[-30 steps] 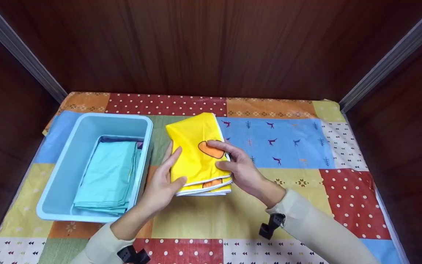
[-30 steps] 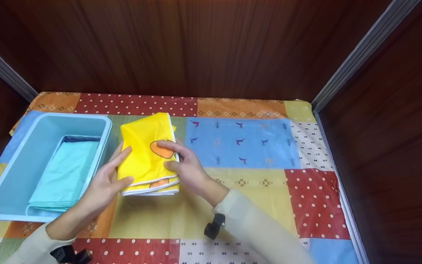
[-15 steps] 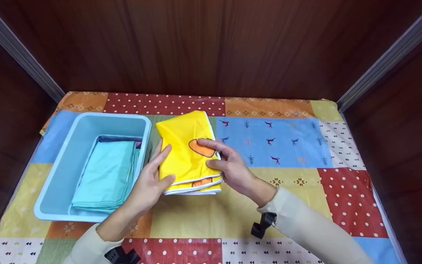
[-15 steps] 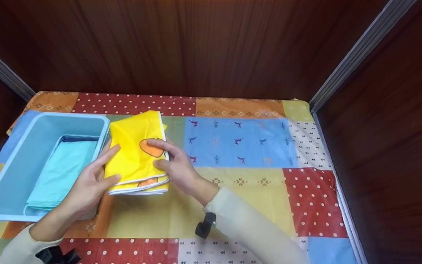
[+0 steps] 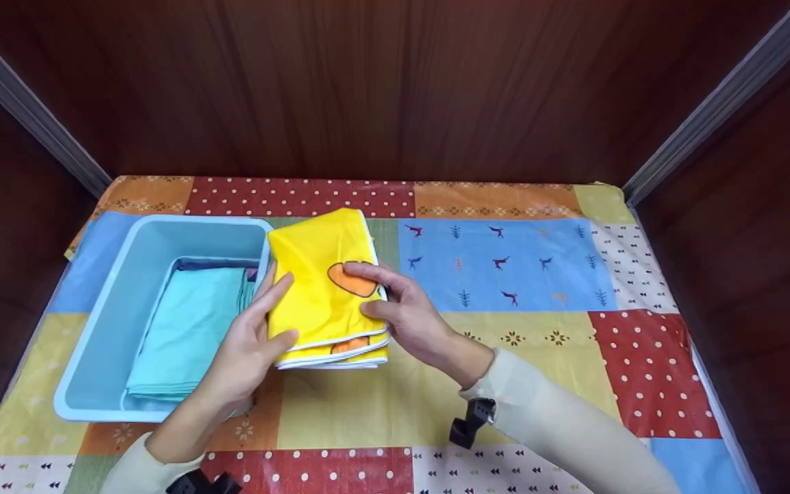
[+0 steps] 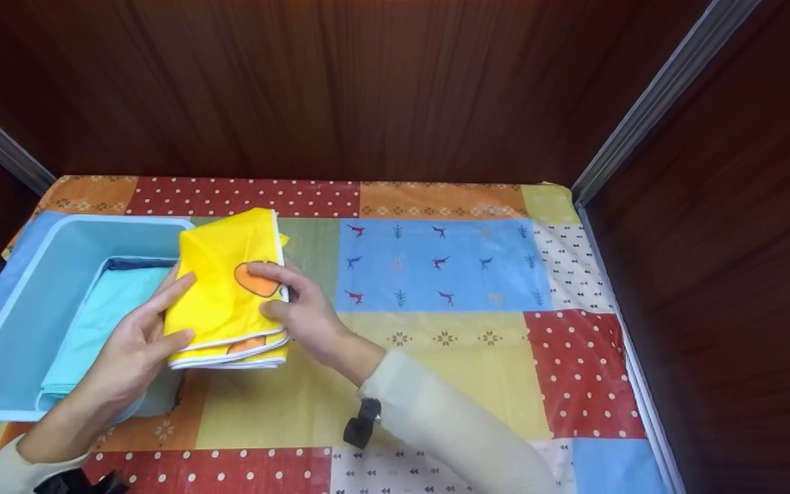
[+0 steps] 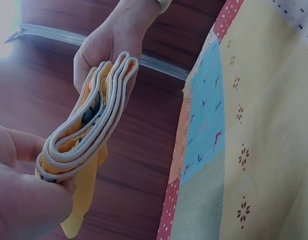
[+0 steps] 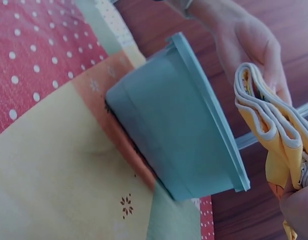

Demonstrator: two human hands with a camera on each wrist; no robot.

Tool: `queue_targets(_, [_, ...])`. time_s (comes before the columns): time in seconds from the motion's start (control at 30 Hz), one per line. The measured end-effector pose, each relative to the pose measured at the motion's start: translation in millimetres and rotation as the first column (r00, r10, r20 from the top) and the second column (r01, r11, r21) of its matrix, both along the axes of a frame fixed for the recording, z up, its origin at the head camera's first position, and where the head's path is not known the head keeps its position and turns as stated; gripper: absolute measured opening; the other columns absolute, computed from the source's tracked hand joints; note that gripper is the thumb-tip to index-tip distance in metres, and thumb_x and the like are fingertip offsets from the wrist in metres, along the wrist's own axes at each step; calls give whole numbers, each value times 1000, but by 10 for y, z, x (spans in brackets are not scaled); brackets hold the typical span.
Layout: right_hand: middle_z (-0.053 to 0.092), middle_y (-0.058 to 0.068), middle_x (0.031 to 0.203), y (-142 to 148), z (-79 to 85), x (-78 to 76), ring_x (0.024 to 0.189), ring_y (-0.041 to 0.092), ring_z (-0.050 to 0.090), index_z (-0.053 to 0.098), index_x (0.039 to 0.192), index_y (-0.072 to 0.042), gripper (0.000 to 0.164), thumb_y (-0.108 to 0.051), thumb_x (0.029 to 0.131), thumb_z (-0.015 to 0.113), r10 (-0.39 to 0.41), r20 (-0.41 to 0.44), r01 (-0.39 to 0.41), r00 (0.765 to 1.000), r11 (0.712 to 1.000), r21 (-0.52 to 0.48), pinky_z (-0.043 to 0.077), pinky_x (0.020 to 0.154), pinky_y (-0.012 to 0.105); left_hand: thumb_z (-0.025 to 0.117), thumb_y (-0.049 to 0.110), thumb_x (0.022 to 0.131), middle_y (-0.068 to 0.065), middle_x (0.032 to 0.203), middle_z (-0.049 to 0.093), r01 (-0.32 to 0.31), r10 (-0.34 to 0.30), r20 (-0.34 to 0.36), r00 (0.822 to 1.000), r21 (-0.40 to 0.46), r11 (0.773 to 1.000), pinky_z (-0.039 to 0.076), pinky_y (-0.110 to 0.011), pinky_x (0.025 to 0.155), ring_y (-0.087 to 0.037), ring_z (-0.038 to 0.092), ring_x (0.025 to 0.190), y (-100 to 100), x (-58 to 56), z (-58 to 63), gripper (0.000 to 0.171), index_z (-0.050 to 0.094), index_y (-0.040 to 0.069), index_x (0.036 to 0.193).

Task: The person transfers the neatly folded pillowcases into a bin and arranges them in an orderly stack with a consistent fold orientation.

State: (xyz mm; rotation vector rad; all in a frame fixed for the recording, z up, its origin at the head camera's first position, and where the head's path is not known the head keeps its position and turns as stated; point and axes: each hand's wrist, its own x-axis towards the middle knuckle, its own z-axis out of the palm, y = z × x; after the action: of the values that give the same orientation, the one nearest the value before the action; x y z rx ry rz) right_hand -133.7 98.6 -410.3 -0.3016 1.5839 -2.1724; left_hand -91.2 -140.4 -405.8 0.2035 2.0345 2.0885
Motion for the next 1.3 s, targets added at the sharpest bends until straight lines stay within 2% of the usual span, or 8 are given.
queue_targets(0.2, [49, 9, 147, -81, 15, 11, 115, 26, 61, 58, 144, -9, 53, 9, 94, 50, -12, 22, 12, 1000, 999, 36, 55, 97, 34, 54, -16, 95, 7, 171, 5, -1, 1, -15, 1000, -8, 1000, 42, -25, 106, -12, 8, 154, -78, 1, 5, 76, 24, 7, 162])
queue_targets(0.37, [47, 9, 147, -142, 14, 3, 114, 26, 61, 58, 143, -6, 52, 11, 94, 51, -13, 27, 12, 1000, 1000, 21, 54, 98, 36, 54, -15, 96, 4, 171, 5, -1, 0, -30, 1000, -5, 1000, 42, -23, 105, -14, 7, 154, -130, 16, 16, 75, 24, 5, 161])
queue_targets(0.87, [47, 7, 146, -293, 51, 8, 113, 26, 62, 60, 142, -9, 52, 9, 94, 52, -17, 4, 17, 1000, 999, 40, 55, 96, 35, 54, -14, 97, 3, 171, 6, 9, -9, -36, 999, 6, 1000, 43, -24, 105, -19, 12, 154, -308, 25, 52, 75, 21, 3, 162])
queue_targets(1.1, [45, 11, 143, -395, 64, 4, 115, 24, 60, 56, 142, 2, 51, 13, 92, 51, -10, -21, 9, 1000, 999, -32, 53, 99, 36, 52, -14, 97, 2, 171, 6, 2, -1, -47, 999, 18, 1000, 43, -24, 104, -19, 14, 152, -387, 41, 66, 74, 20, 3, 162])
queue_targets(1.3, [47, 9, 144, -466, 93, 11, 119, 24, 58, 59, 141, -1, 50, 11, 93, 51, -14, -39, 14, 999, 1000, -1, 53, 100, 34, 54, -13, 97, -1, 171, 4, -12, 13, -65, 998, 20, 1000, 43, -24, 103, -21, 12, 153, -454, 56, 91, 74, 20, 1, 161])
